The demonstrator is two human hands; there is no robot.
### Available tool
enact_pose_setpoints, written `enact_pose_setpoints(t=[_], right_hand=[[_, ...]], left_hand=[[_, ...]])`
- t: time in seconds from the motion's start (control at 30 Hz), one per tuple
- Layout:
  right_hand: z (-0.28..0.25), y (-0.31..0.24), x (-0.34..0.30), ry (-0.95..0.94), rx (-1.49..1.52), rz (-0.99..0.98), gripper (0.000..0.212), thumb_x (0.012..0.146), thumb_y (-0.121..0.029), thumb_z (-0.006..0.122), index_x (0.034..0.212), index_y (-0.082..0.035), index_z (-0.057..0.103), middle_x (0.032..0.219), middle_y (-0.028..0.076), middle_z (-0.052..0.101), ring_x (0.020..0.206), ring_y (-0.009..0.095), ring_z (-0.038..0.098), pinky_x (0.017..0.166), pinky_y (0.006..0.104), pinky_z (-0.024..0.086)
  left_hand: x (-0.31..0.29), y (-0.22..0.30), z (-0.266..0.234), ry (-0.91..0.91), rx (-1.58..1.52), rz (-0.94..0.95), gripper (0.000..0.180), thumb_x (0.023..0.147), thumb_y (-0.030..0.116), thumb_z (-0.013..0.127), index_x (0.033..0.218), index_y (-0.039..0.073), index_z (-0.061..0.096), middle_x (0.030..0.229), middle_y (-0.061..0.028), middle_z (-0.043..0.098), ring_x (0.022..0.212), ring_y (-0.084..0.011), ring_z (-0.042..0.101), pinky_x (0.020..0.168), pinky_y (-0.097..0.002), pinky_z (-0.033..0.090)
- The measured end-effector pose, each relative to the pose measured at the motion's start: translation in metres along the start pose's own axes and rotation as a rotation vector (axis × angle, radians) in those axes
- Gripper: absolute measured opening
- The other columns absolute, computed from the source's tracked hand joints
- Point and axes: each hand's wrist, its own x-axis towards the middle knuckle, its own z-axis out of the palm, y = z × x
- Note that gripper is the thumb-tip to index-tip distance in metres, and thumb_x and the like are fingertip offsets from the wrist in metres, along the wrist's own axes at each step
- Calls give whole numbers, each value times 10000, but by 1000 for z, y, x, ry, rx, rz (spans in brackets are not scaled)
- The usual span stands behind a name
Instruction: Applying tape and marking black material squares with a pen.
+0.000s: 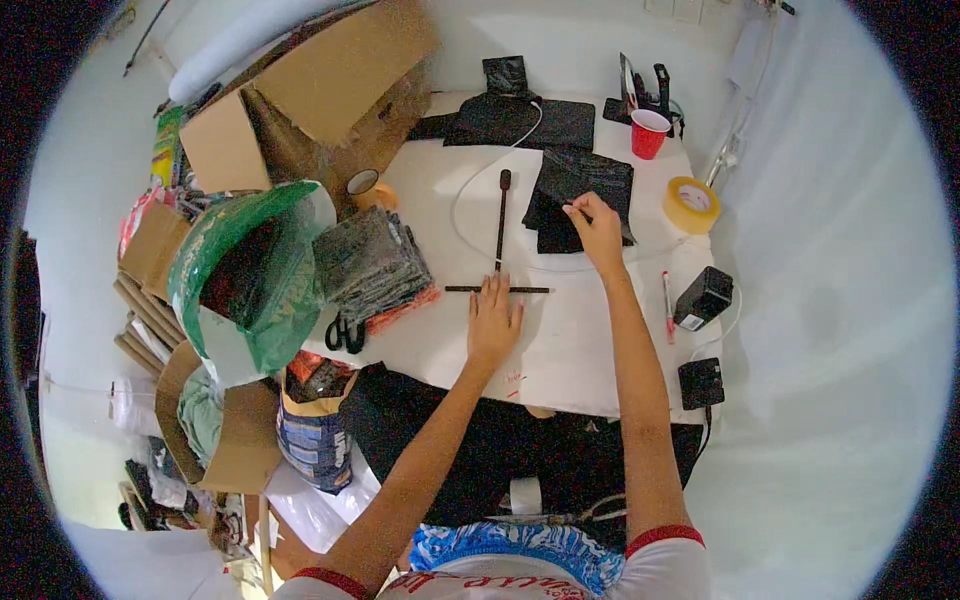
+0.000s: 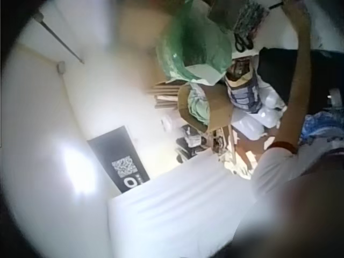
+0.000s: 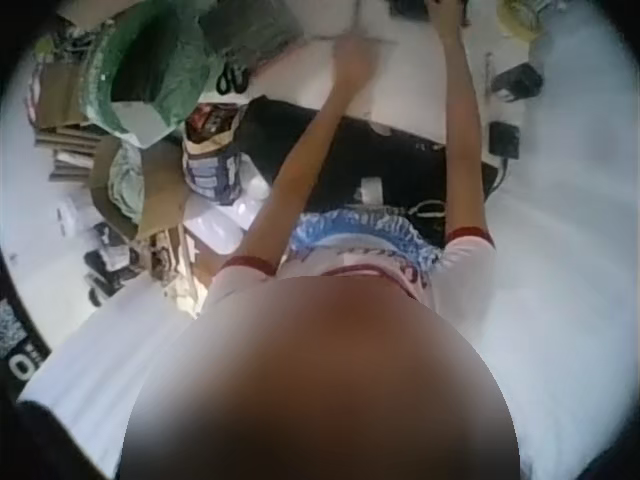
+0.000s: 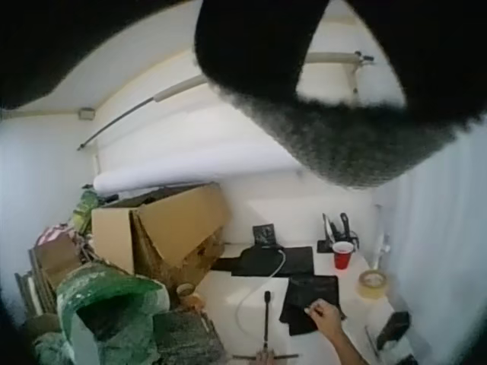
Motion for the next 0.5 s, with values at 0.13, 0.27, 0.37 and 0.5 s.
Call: enact_pose_setpoints(t=[0.13,0.27,0.37,0.5], right_hand=[[-15,-63,-61,-26,-365,-331,138,800,-48,611,936,-31,594,823,93,624,750,215,577,724,285,426],[-28,-85,-149,17,-464,-457,219,771,-35,614,989,-48,639,924,94,643,874,232,589,820,371,414],[-32,-94,-214,-84,-563,-438,197,754,-30,620,944,-58,661,964,69,654,927,223,589,864,400,394],[-42,-114,-281,-247,-508,-457,157,755,-68,635,908,-90,668,979,13,664,1036,200,567,898,407,376]], left_hand=[[-1,-3,-14,234,-374,-60,447,939,306,375,1273,11,416,1261,-191,454,1180,-313,416,1006,-428,302],[-10,-18,-13,175,-806,-131,361,957,274,381,1123,-11,527,1002,-184,597,923,-304,575,844,-386,442],[-18,-17,-15,5,-1352,-434,389,936,329,439,1046,-22,567,885,-132,623,802,-231,610,735,-338,473],[-43,5,-23,-160,-1442,-736,410,853,340,579,995,-44,579,827,-77,631,688,-145,585,617,-260,449]])
